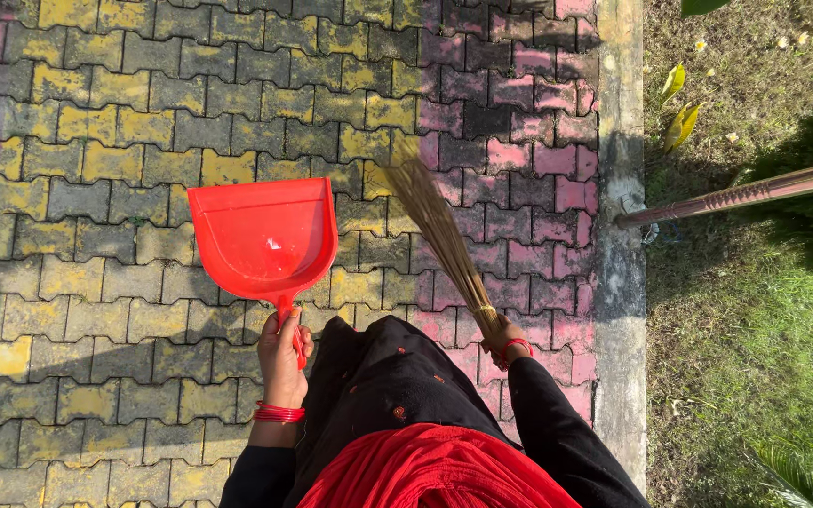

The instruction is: The person sweeps a tiled outdoor walkway using a broom and a red dustpan.

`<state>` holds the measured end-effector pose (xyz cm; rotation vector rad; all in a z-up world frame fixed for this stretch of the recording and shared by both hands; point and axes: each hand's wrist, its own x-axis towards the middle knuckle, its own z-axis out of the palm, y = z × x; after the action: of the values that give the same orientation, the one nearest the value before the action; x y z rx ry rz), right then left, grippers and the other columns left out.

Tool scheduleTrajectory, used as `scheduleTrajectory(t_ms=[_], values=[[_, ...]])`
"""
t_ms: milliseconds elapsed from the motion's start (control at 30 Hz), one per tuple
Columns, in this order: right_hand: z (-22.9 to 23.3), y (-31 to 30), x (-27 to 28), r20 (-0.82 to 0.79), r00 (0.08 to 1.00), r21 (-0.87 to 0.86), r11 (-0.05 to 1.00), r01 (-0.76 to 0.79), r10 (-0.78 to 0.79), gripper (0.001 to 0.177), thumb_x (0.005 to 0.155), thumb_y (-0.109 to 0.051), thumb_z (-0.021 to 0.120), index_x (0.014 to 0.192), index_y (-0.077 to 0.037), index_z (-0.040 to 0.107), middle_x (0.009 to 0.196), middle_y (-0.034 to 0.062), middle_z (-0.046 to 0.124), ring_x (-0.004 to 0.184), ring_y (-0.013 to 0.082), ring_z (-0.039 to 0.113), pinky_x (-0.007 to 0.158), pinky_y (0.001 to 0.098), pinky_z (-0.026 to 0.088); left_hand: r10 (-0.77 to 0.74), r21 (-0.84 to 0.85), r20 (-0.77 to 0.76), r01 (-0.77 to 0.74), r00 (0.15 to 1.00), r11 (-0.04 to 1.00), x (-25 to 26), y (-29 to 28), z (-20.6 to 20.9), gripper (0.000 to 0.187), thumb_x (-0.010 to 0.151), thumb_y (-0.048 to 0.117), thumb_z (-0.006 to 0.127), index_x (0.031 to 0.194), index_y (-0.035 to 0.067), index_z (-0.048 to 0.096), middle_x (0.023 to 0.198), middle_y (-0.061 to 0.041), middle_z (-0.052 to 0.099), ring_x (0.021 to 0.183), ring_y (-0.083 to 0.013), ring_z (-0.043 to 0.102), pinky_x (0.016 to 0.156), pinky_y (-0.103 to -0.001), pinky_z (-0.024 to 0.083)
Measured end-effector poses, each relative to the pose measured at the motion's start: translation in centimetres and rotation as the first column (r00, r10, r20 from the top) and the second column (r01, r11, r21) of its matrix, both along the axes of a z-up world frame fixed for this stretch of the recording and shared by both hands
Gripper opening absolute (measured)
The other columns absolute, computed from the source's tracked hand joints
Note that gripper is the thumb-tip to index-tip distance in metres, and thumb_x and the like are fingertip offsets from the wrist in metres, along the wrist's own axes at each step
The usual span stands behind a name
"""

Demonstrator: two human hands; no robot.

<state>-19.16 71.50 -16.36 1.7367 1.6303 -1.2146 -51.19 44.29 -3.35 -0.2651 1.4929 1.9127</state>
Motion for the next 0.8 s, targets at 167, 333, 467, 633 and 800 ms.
scheduleTrajectory(t_ms=[167, 333, 467, 633, 800], values=[[-1.4, 6.5, -0.2, -0.046, 0.830, 0.046, 0.828, 0.558, -0.557, 0.032, 0.079, -0.026, 0.078, 0.095, 0.001, 0.070, 0.064, 0.0078, 0.063, 0.049, 0.0223, 0.058, 0.046, 0.0399, 0.044, 0.001, 0.002, 0.037, -0.001, 0.999, 1.000, -4.0, 1.8, -1.2, 0.014, 0.097, 0.022, 0.070, 0.101, 0.011, 0.062, 0.068, 0.002, 0.055, 0.056, -0.0065, 0.052, 0.047, -0.023, 0.039], [-2.7, 11.3, -5.8, -0.080, 0.643, -0.250, 0.640, 0.727, -0.762, 0.028, 0.074, -0.027, 0.078, 0.088, -0.008, 0.063, 0.071, 0.0123, 0.063, 0.057, 0.0298, 0.062, 0.054, 0.0454, 0.054, -0.043, -0.014, 0.073, 0.044, 0.996, 0.999, -9.3, 6.0, -0.9, 0.013, 0.096, 0.021, 0.070, 0.102, 0.011, 0.064, 0.068, 0.001, 0.056, 0.054, -0.0068, 0.050, 0.046, -0.023, 0.038], [-2.4, 8.0, -13.8, -0.019, 0.988, -0.097, 0.984, 0.152, -0.155, 0.036, 0.071, -0.030, 0.081, 0.095, -0.008, 0.067, 0.081, 0.0149, 0.069, 0.071, 0.0296, 0.068, 0.065, 0.0459, 0.056, -0.082, 0.045, 0.048, 0.080, 0.996, 0.996, -14.2, 9.0, 0.2, 0.013, 0.096, 0.020, 0.070, 0.102, 0.011, 0.063, 0.070, 0.002, 0.057, 0.057, -0.0058, 0.053, 0.047, -0.023, 0.039], [-1.8, 3.6, -27.6, -0.118, 0.633, -0.180, 0.610, -0.772, 0.765, 0.039, 0.079, -0.037, 0.067, 0.103, -0.007, 0.074, 0.096, 0.0171, 0.080, 0.090, 0.0287, 0.080, 0.080, 0.0430, 0.062, -0.150, -0.022, 0.027, 0.151, 0.988, 0.988, -20.7, 12.1, 0.5, 0.013, 0.096, 0.021, 0.070, 0.103, 0.012, 0.065, 0.067, 0.000, 0.056, 0.054, -0.0075, 0.051, 0.046, -0.022, 0.038], [-1.8, 3.4, -33.0, 0.006, 0.687, 0.020, 0.687, -0.727, 0.727, 0.062, 0.078, -0.035, 0.073, 0.137, -0.024, 0.059, 0.119, 0.0162, 0.073, 0.109, 0.0341, 0.071, 0.089, 0.0462, 0.058, -0.175, 0.069, -0.060, 0.179, 0.983, 0.981, -25.3, 14.3, 0.8, 0.012, 0.098, 0.020, 0.070, 0.104, 0.011, 0.064, 0.072, 0.002, 0.057, 0.059, -0.0060, 0.054, 0.047, -0.023, 0.040]])
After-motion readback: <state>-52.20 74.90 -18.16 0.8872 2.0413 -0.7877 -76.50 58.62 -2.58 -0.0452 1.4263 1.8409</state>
